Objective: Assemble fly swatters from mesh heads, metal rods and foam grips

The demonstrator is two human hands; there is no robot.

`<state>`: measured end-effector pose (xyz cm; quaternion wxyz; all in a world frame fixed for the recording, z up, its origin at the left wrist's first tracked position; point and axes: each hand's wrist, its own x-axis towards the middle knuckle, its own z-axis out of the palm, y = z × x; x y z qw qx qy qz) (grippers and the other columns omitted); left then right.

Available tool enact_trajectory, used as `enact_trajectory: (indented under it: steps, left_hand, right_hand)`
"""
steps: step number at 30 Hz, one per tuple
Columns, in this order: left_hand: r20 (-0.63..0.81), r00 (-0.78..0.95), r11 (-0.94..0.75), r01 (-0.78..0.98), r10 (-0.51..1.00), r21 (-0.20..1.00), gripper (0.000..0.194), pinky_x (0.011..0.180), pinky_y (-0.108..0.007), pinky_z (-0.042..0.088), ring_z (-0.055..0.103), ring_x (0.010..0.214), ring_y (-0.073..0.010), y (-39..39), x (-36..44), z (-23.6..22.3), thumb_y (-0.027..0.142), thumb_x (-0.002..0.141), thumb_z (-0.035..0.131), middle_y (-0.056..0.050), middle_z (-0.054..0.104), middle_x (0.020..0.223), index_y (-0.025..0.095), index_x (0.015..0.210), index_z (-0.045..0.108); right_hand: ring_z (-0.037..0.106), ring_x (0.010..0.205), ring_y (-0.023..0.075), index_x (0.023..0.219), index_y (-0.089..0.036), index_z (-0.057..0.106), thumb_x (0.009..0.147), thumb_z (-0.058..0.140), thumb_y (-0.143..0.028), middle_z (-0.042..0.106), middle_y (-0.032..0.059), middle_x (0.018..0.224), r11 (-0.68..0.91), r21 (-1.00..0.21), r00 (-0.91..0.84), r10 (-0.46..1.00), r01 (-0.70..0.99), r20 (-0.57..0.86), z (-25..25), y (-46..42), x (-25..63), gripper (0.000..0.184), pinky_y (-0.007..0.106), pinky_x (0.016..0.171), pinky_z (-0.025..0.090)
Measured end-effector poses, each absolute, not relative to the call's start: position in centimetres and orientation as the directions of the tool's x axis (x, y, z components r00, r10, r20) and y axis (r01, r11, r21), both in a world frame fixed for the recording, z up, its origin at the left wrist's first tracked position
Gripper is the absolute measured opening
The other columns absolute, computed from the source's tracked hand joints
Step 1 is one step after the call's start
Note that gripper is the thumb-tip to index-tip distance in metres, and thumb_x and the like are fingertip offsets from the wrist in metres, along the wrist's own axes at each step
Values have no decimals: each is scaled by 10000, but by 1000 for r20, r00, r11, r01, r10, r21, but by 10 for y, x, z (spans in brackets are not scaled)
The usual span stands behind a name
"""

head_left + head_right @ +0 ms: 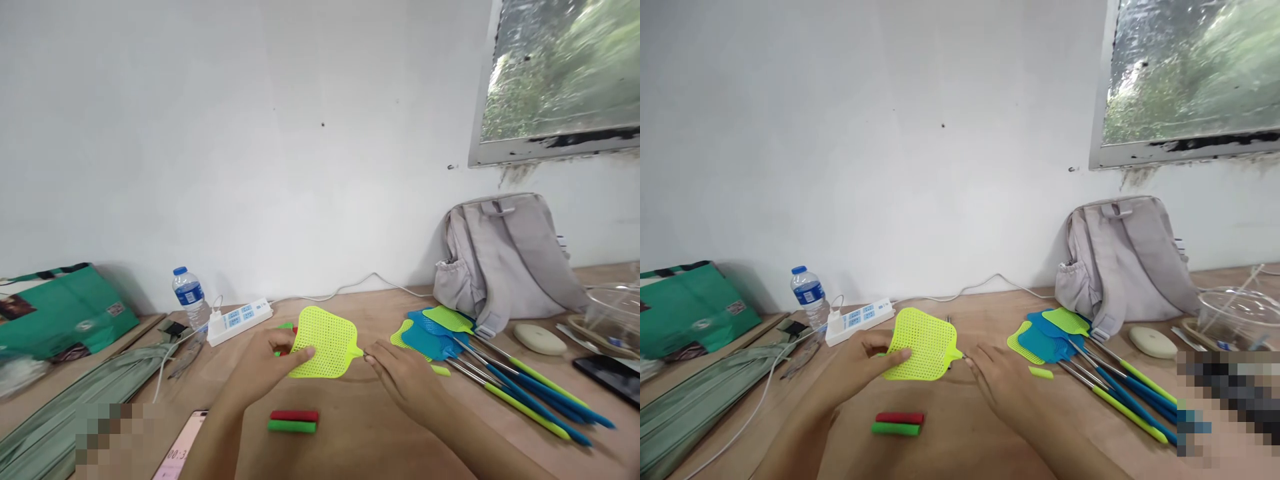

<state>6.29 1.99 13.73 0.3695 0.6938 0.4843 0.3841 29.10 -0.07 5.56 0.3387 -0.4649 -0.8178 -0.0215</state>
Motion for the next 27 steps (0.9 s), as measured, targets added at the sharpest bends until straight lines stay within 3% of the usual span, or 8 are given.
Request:
enact_trajectory:
  steps: [3,5,9,13,17,22,24,27]
  left_hand:
    - [62,336,-199,388,940,900,274,626,-277,472,606,752,-220,11,66,134,396,635,624,-56,674,799,169,778,676]
    - [12,291,-140,424,957,894,315,632,-297,483,619,752,-233,4,70,130,404,628,634,-69,681,832,170,836,669]
    - [-42,245,-60,394,969,917,350,608,-308,496,632,714,-239,-10,74,126,414,618,648,-67,691,799,184,881,660]
    - [-39,236,-46,344,971,938,357,638,-316,500,636,737,-239,-20,70,123,412,630,640,-58,691,832,193,912,649]
    - [-18,224,-98,494,974,864,270,591,-302,493,635,685,-242,-35,63,112,407,652,615,-37,694,751,225,839,685]
    - [202,328,-365,580,923,728,90,620,-303,483,622,615,-233,-51,35,98,355,586,672,-44,680,636,269,596,696]
    - [286,136,-309,590,949,746,145,583,-308,485,611,583,-229,-45,16,101,395,572,674,-51,671,615,250,575,678]
    - [318,-244,-148,532,916,834,373,534,-308,482,613,641,-245,-11,-11,111,494,551,654,-75,678,734,183,757,648]
  right_hand:
    - [571,737,172,952,-186,564,893,313,-239,631,65,830,605,-173,-395,683,777,615,59,-3,290,263,274,596,375]
    - [571,690,158,933,-185,568,884,363,-280,636,55,780,649,-133,-438,636,749,635,60,-5,289,230,262,574,369]
    - [565,640,126,914,-219,592,878,392,-287,640,51,801,712,-120,-468,569,692,676,58,-7,291,214,243,559,373]
    - [581,699,148,1030,-242,573,875,367,-216,646,69,862,762,-128,-549,561,635,620,49,-13,294,259,249,573,400]
    - [589,676,162,1089,-247,541,868,360,-187,661,58,839,780,-126,-619,573,613,537,43,-27,291,291,250,540,389]
    - [598,639,153,897,-268,617,864,386,-264,667,17,748,736,-429,-639,673,524,373,40,-42,296,234,239,557,419]
    - [605,698,166,896,-272,622,860,387,-324,670,23,791,646,-561,-592,744,518,311,34,-41,306,243,254,614,445]
    - [580,792,191,888,-253,605,856,372,-399,646,51,847,474,-721,-421,865,505,273,26,-34,320,277,291,684,453]
